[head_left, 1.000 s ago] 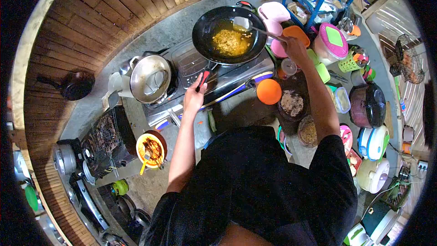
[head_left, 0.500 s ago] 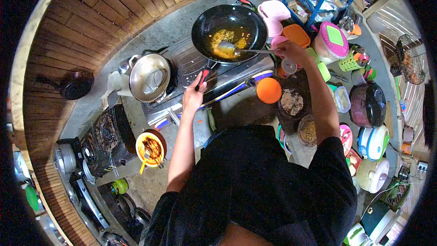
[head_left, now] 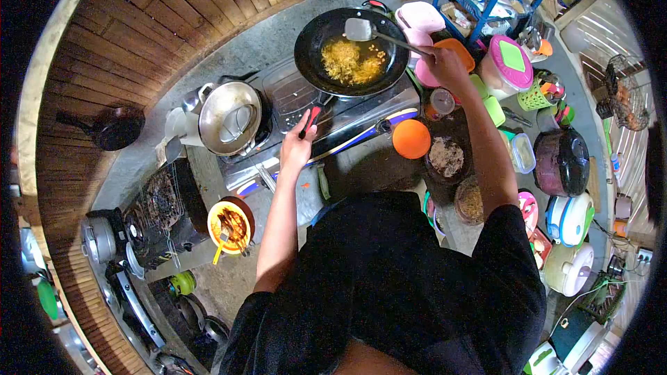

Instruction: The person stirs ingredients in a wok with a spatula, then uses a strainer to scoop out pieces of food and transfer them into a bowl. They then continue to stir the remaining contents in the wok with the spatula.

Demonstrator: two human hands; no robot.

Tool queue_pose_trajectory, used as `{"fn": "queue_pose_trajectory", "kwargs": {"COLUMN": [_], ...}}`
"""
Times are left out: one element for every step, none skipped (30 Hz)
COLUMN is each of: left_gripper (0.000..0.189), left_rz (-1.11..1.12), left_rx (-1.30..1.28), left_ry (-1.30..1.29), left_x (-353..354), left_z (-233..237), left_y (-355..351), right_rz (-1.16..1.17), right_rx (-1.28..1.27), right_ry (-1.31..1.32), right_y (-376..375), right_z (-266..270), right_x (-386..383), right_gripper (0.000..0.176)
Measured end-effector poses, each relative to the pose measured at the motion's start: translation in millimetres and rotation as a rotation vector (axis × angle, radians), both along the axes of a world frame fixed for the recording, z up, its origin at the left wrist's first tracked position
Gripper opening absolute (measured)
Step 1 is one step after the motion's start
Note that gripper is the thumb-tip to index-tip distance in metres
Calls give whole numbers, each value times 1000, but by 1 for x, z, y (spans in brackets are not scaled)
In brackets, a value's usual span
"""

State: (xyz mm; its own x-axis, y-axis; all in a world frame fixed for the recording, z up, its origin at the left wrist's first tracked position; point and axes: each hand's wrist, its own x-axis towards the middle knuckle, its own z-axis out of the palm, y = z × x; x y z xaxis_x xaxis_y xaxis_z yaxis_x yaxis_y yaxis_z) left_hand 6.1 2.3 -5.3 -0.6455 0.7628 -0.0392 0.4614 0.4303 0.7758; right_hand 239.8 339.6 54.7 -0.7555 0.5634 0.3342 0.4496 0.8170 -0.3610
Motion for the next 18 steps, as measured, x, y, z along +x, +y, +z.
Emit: {"fn": "queue_pose_trajectory", "kwargs": {"left_gripper": [45,45,45,45,45,45,45,45,45,45,45,45,45,45,45,46,46,46], "left_rz": [4,8,9,10,12,13,12,10,10,17,23,23,22,22,21,2,-16,-16], "left_rx": [-14,-27,-26,-34,-43,-42,-42,-42,-41,-40,-39,-39,-63,-87,-87,-31,25,25], "left_ry": [-4,-9,-9,7,23,23,13,2,2,-20,-43,-43,-41,-40,-40,-9,21,21], "left_x": [0,0,0,0,0,0,0,0,-1,-1,-2,-1,-1,0,0,-1,-2,-1], "left_z": [1,2,2,1,1,1,1,1,-1,-3,-4,-1,1,4,2,-1,-4,-3], "left_y": [0,0,0,0,0,1,0,0,0,1,1,1,1,1,1,0,0,0], "right_rz": [-76,-153,-152,-165,-178,-177,-145,-113,-113,-110,-107,-107,-31,46,45,82,120,120], "right_rx": [-5,-10,-9,12,31,32,49,65,66,26,-15,-15,-24,-34,-34,-122,-210,-210], "right_ry": [-42,-84,-84,-76,-69,-68,-110,-152,-152,-160,-169,-169,-90,-12,-12,-9,-7,-7], "right_y": [3,5,6,6,7,8,10,12,9,4,1,1,-1,0,-5,-13,-20,-21], "right_z": [-2,-5,-7,-9,-11,-15,-19,-23,-24,-26,-27,-32,-37,-41,-36,-25,-15,-9], "right_x": [0,-1,-2,-3,-4,-5,-7,-7,-9,-11,-13,-13,-14,-13,-13,-14,-14,-13], "right_gripper": [22,24,24,24,24,24,24,24,24,23,23,23,24,24,24,24,24,24]}}
